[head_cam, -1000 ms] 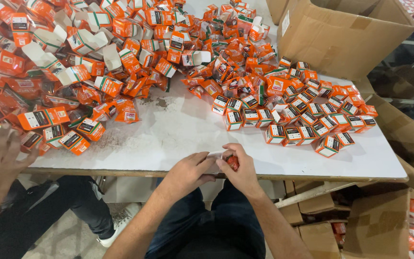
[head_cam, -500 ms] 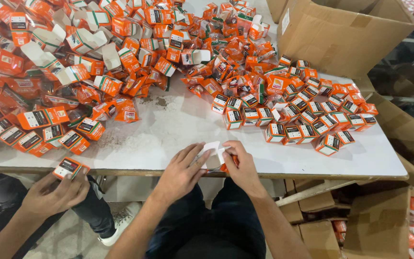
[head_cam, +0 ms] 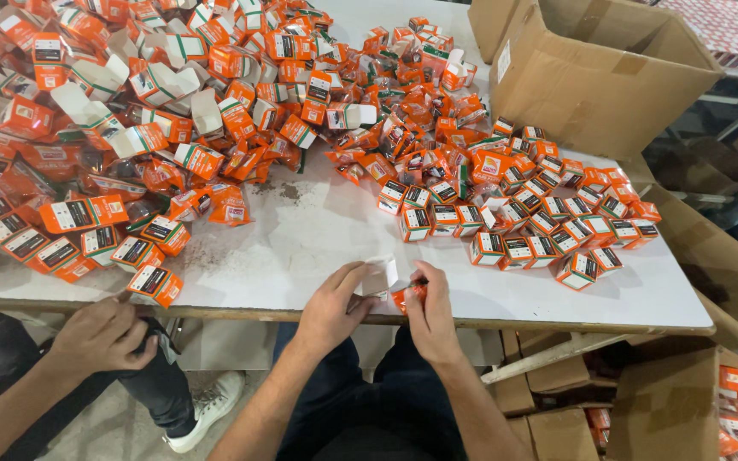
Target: The person picks small orange product boxes one at a time from a large pile on the table, folds their flaps closed by hand, and places them into a cardboard box beside the table, occasionally pushing boxes aside to reach the pile.
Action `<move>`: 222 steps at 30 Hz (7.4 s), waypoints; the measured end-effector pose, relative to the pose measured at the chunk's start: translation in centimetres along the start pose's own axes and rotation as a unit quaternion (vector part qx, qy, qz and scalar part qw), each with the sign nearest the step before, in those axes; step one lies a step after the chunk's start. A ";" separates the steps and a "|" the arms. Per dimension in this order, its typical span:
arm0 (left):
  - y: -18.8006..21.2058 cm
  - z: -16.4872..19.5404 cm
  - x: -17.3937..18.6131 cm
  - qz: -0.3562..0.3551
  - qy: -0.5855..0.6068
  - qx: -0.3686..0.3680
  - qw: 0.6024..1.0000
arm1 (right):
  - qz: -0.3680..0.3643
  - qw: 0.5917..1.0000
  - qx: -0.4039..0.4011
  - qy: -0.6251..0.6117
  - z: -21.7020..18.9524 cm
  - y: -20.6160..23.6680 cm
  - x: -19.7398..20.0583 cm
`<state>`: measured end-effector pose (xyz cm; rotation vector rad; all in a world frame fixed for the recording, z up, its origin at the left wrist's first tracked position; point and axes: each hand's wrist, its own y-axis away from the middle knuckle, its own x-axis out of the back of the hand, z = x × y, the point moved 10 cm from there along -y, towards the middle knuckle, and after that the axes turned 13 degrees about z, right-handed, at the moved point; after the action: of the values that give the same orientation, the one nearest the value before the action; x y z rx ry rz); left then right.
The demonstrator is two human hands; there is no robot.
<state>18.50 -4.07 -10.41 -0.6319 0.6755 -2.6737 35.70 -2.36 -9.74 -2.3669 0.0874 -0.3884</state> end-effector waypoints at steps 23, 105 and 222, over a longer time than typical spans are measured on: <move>1.4 1.7 0.9 0.089 -0.117 -0.179 0.973 | -0.120 0.956 0.194 0.186 -5.6 -0.6 -4.1; 1.2 2.3 1.8 0.145 -0.078 -0.158 0.974 | -0.159 0.967 -0.061 -0.189 3.2 -2.4 -5.3; -23.8 -3.9 3.9 0.080 -0.153 -0.201 0.964 | -0.191 0.963 0.116 0.149 3.4 -2.5 -8.5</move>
<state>8.88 15.80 -0.06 -1.0207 1.1333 -2.2344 28.50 3.14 -12.56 -2.0708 -0.2672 -0.8912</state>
